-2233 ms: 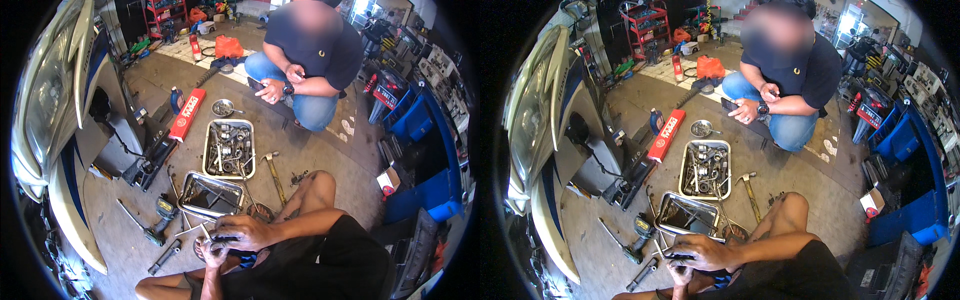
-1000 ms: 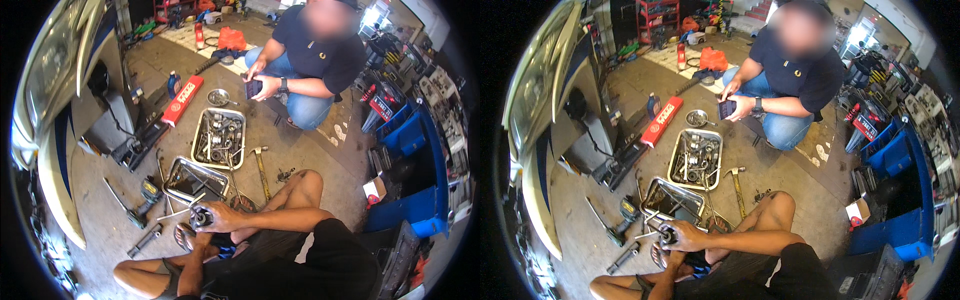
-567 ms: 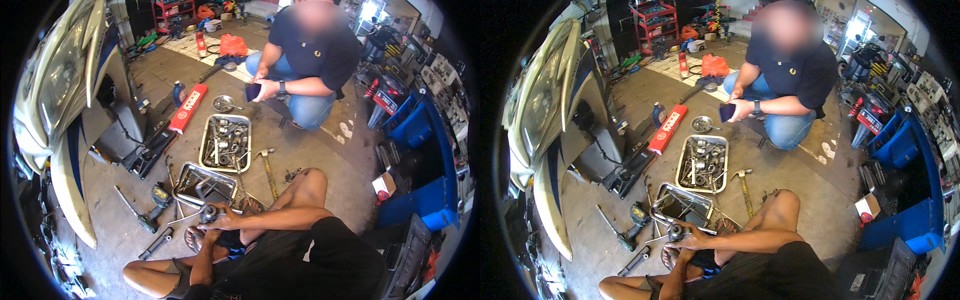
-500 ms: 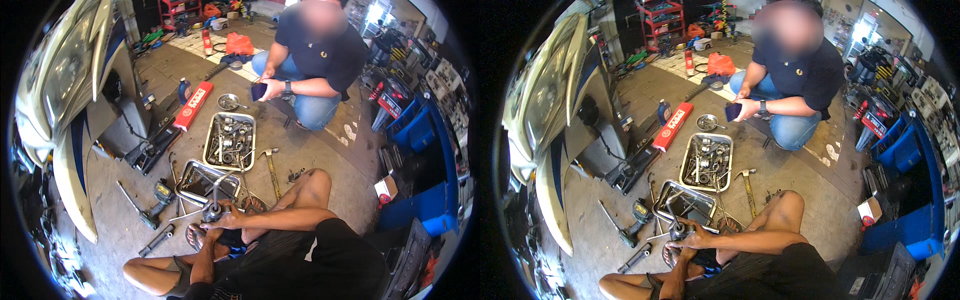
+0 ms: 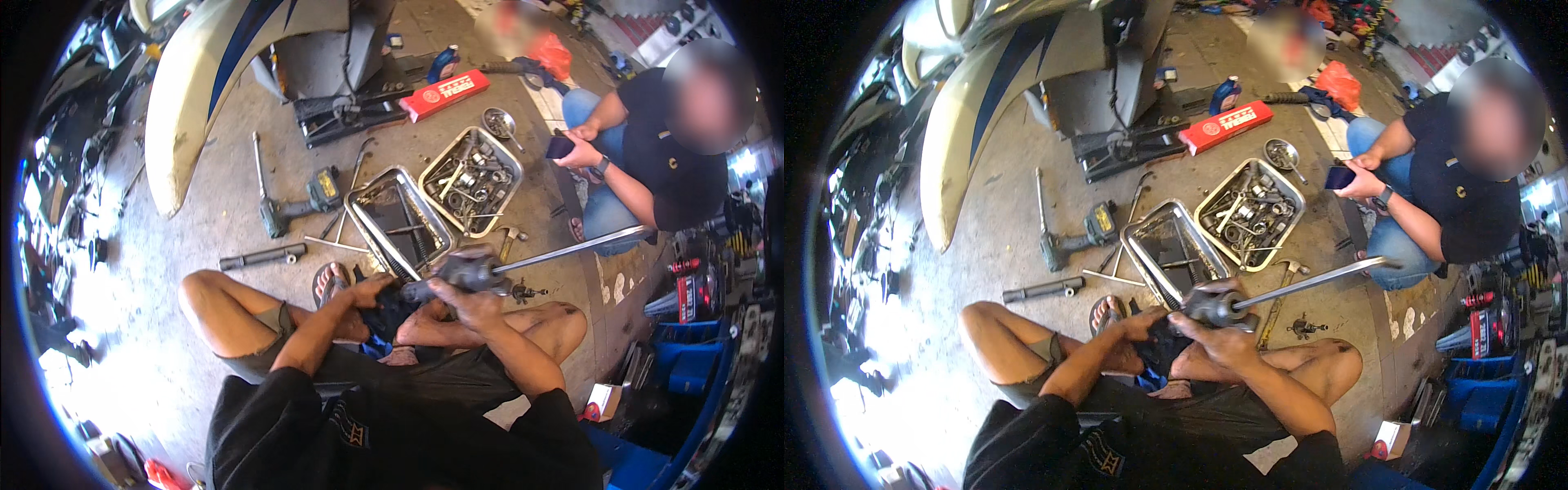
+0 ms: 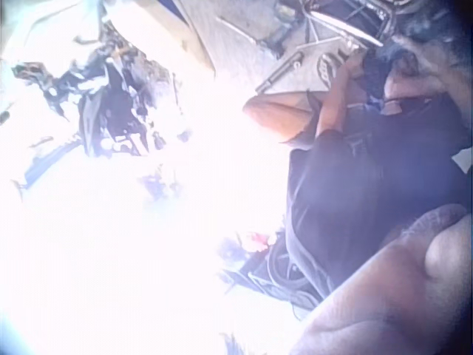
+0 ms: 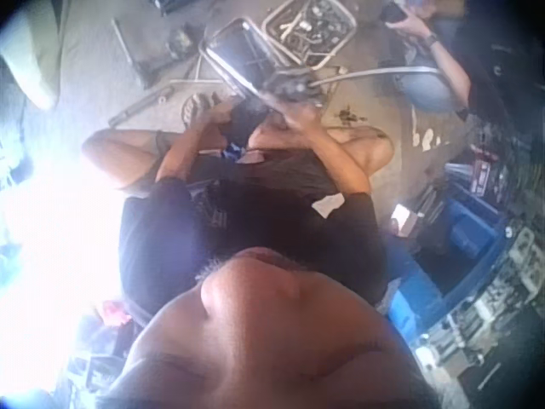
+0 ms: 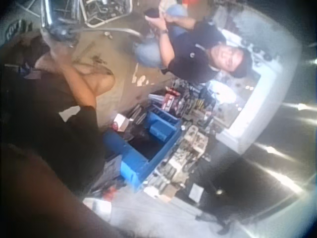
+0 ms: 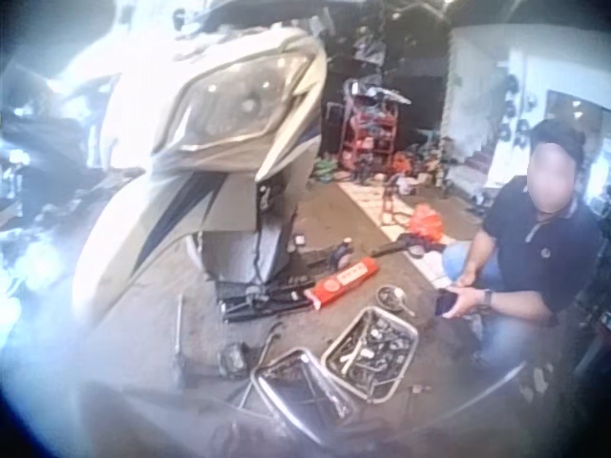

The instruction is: The person disassembles a motorcycle front fork, using an Allen key and T-handle wrench to remove internal components and cleaning parts with a cloth.

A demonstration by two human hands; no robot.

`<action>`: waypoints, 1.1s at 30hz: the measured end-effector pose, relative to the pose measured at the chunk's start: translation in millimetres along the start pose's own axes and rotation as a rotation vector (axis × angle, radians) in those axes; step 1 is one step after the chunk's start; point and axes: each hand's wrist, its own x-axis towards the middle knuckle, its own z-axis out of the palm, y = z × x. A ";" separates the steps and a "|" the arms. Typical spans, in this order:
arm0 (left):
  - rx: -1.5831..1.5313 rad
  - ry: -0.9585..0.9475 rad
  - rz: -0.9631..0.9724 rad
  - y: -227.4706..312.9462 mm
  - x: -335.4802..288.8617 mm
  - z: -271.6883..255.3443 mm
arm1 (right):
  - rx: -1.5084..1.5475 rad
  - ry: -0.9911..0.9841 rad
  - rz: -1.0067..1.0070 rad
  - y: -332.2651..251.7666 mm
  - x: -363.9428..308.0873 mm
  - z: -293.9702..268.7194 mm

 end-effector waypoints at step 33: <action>-0.017 0.632 0.101 155.4 126.0 -204.1 | 0.213 0.118 -0.271 -43.0 -17.2 -64.7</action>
